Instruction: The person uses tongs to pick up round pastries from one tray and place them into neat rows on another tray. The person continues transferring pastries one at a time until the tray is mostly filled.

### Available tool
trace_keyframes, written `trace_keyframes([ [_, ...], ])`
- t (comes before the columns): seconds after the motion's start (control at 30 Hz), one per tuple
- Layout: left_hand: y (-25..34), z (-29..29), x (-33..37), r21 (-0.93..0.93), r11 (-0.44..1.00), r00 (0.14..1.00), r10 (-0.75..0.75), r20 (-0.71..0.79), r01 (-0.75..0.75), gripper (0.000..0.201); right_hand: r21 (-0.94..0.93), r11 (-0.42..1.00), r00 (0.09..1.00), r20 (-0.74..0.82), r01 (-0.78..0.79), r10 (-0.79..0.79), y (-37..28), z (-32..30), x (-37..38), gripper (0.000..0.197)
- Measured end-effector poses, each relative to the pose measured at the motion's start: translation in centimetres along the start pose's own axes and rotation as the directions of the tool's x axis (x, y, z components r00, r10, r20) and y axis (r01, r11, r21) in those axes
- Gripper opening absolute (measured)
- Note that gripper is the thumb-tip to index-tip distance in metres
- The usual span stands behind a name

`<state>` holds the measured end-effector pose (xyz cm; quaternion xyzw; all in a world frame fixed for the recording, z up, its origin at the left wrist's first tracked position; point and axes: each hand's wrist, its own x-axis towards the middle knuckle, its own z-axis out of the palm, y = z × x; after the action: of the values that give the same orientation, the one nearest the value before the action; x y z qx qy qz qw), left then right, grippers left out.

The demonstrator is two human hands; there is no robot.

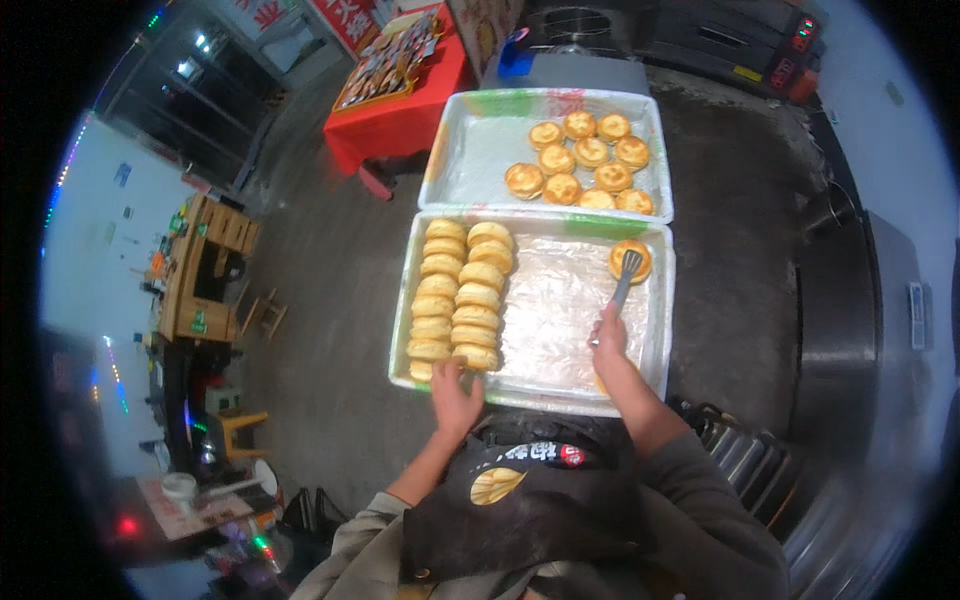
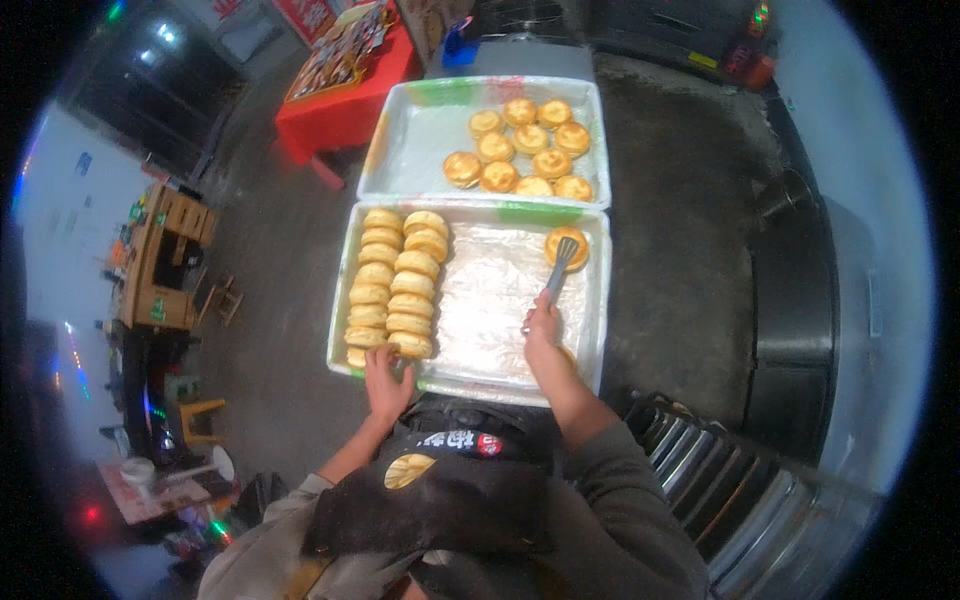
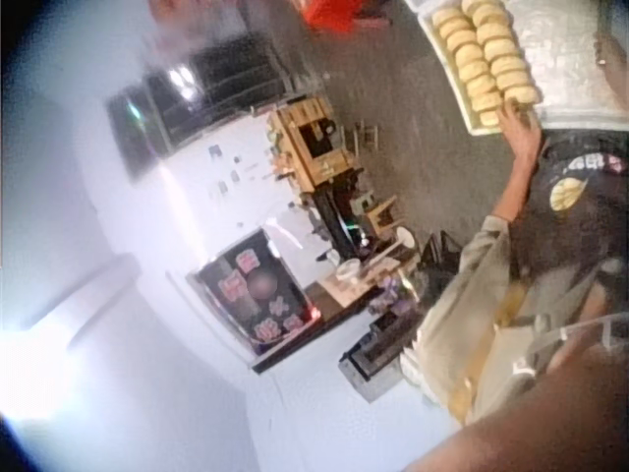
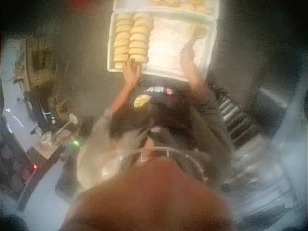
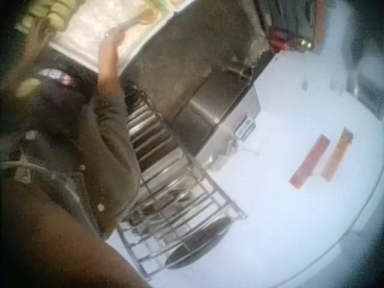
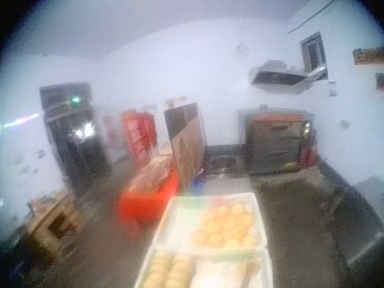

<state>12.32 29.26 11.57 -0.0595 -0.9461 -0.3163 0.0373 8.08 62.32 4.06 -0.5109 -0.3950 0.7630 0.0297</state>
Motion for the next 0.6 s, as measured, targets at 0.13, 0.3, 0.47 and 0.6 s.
trace_keyframes([
  [0.13, -1.2, -1.2, -0.2, -0.046, 0.999, 1.000, 0.002, -0.002, -0.002, 0.057, -0.142, 0.972, 0.966, 0.203, 0.188, -0.158, 0.2, -3.1, -1.1, 0.043],
  [0.3, -2.1, -2.7, -0.5, -0.040, 0.998, 0.999, 0.047, -0.015, -0.048, 0.052, -0.510, 0.737, 0.876, 0.420, 0.443, -0.236, -2.5, -5.9, -4.1, 0.029],
  [0.47, -3.2, -3.9, -0.7, -0.186, 0.977, 0.989, 0.082, -0.124, -0.104, 0.034, -0.522, 0.329, 0.574, 0.815, 0.787, -0.079, -6.3, -6.8, -11.0, 0.035],
  [0.6, -4.2, -4.6, -0.5, -0.151, 0.980, 0.967, 0.090, -0.238, -0.128, 0.033, -0.495, 0.051, 0.498, 0.864, 0.867, -0.080, -5.3, -4.2, -14.2, 0.040],
])
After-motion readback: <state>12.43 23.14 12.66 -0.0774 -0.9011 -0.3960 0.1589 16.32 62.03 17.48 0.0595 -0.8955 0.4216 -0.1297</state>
